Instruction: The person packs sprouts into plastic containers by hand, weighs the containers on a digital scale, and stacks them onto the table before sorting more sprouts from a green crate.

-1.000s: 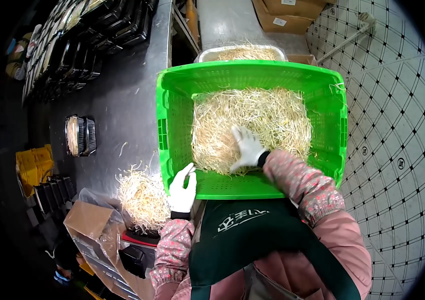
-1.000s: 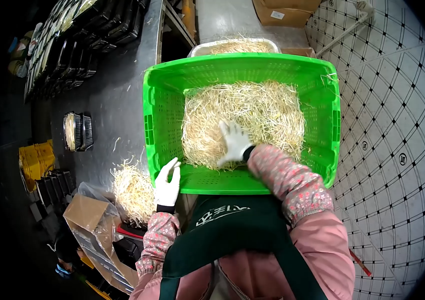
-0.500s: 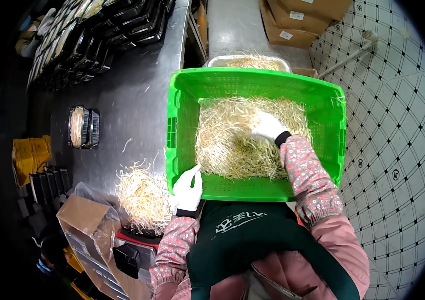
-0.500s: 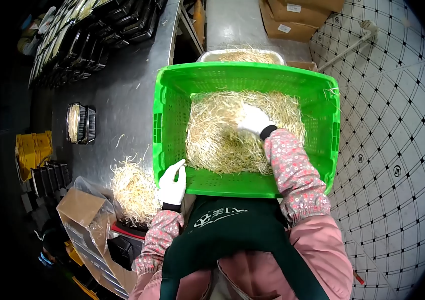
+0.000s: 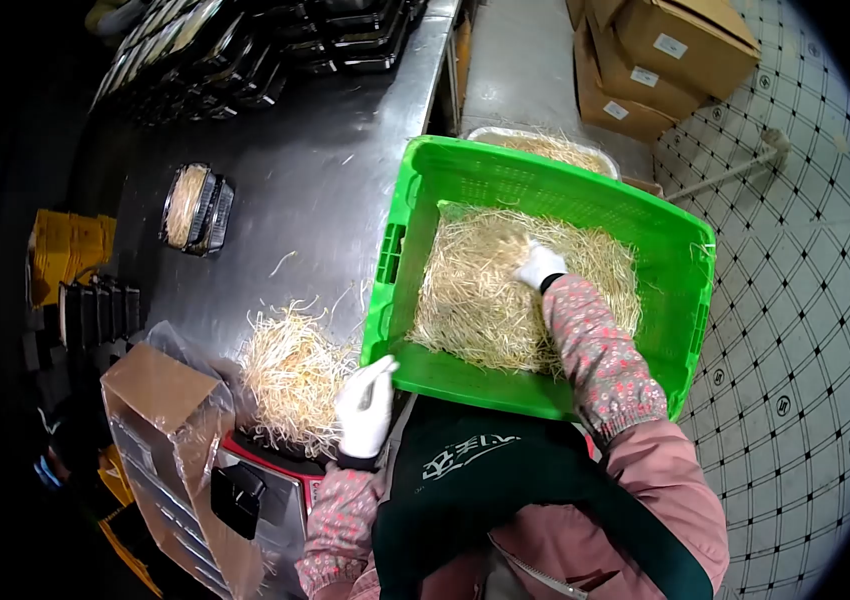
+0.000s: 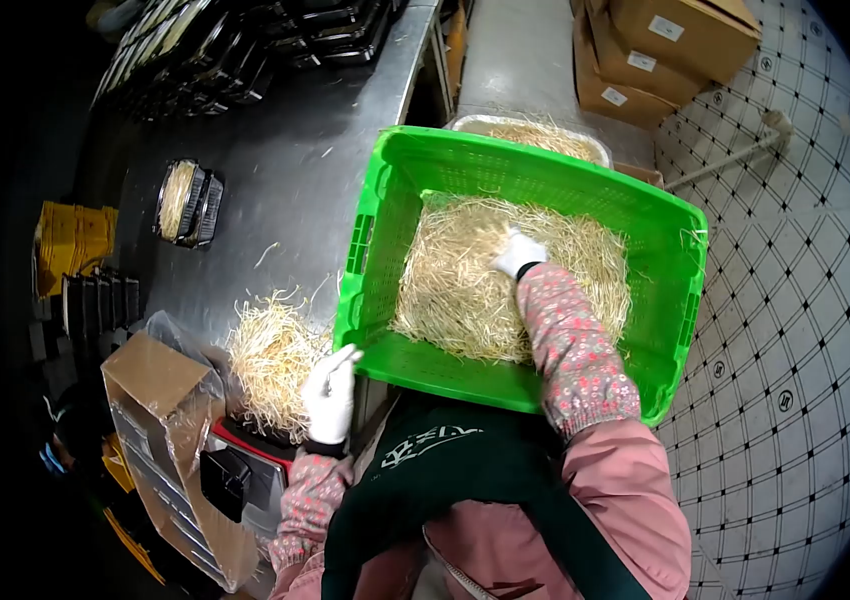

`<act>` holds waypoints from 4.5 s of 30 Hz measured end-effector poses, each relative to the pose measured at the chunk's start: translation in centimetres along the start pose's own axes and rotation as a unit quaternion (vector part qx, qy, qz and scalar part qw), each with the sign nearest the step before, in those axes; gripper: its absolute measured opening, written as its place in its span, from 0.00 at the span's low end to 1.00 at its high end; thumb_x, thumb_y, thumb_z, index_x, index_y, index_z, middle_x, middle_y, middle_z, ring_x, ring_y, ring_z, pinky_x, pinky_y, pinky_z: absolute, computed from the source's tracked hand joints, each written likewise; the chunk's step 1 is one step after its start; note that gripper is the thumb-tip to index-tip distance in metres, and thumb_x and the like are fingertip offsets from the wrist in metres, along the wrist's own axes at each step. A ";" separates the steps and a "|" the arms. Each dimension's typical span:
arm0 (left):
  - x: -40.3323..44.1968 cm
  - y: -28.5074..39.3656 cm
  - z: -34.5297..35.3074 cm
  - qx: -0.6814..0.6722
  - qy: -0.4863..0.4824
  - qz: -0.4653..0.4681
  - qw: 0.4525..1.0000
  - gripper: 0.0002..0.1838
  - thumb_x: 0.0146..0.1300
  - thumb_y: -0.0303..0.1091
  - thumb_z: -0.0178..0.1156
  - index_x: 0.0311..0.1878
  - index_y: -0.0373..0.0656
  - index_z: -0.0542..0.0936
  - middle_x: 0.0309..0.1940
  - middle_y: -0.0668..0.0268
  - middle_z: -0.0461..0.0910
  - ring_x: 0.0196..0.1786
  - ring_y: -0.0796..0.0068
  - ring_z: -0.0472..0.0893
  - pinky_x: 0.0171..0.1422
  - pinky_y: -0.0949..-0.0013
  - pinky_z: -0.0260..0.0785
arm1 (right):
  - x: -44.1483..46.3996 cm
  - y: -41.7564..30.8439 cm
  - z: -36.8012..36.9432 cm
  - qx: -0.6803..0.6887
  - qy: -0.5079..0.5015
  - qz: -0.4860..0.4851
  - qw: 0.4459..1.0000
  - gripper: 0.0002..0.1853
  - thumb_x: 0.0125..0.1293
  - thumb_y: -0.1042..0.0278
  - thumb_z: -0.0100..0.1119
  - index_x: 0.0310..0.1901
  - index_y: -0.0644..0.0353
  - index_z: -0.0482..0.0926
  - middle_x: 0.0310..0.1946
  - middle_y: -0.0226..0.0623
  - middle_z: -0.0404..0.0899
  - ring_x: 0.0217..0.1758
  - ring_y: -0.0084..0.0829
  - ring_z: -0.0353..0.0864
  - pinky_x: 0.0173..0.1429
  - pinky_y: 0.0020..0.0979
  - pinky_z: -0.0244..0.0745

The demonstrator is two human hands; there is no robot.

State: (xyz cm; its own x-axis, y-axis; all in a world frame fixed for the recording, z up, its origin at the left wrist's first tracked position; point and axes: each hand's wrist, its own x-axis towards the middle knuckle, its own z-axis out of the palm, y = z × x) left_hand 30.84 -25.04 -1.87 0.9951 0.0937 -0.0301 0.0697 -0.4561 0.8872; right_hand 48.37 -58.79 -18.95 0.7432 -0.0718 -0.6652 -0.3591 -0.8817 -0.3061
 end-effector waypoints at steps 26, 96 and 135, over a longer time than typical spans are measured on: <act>-31.1 -15.3 -27.4 -0.054 0.625 -0.357 0.692 0.37 0.73 0.60 0.54 0.72 0.38 0.71 0.69 0.59 0.73 0.70 0.62 0.72 0.74 0.60 0.61 | 1.1 -4.3 2.0 -0.151 -0.016 -0.052 0.987 0.83 0.34 0.24 0.78 0.80 0.63 0.34 0.80 0.61 0.42 0.84 0.56 0.41 0.82 0.57 0.40; -29.9 -16.1 -27.7 0.416 0.378 -0.160 0.811 0.35 0.69 0.45 0.54 0.76 0.40 0.62 0.73 0.51 0.66 0.72 0.52 0.68 0.75 0.50 0.59 | -41.5 -49.5 33.0 -0.234 -0.260 -0.802 0.483 0.44 0.46 0.54 0.75 0.63 0.70 0.70 0.59 0.57 0.75 0.65 0.52 0.74 0.70 0.41 0.69; -28.8 -13.5 -26.9 0.505 0.278 -0.180 0.797 0.36 0.70 0.50 0.55 0.75 0.39 0.63 0.74 0.50 0.63 0.74 0.48 0.65 0.72 0.48 0.62 | -36.6 -51.7 19.1 -0.217 -0.150 -0.794 0.548 0.09 0.54 0.65 0.69 0.35 0.60 0.88 0.29 0.49 0.85 0.36 0.48 0.86 0.44 0.41 0.81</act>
State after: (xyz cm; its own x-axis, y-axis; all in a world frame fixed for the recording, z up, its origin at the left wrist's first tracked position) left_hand -0.61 2.25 -0.56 0.7326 0.6295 0.2588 0.6440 -0.7642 0.0355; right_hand 28.99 -1.66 8.22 -0.2238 0.9691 0.1035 0.8222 0.2447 -0.5140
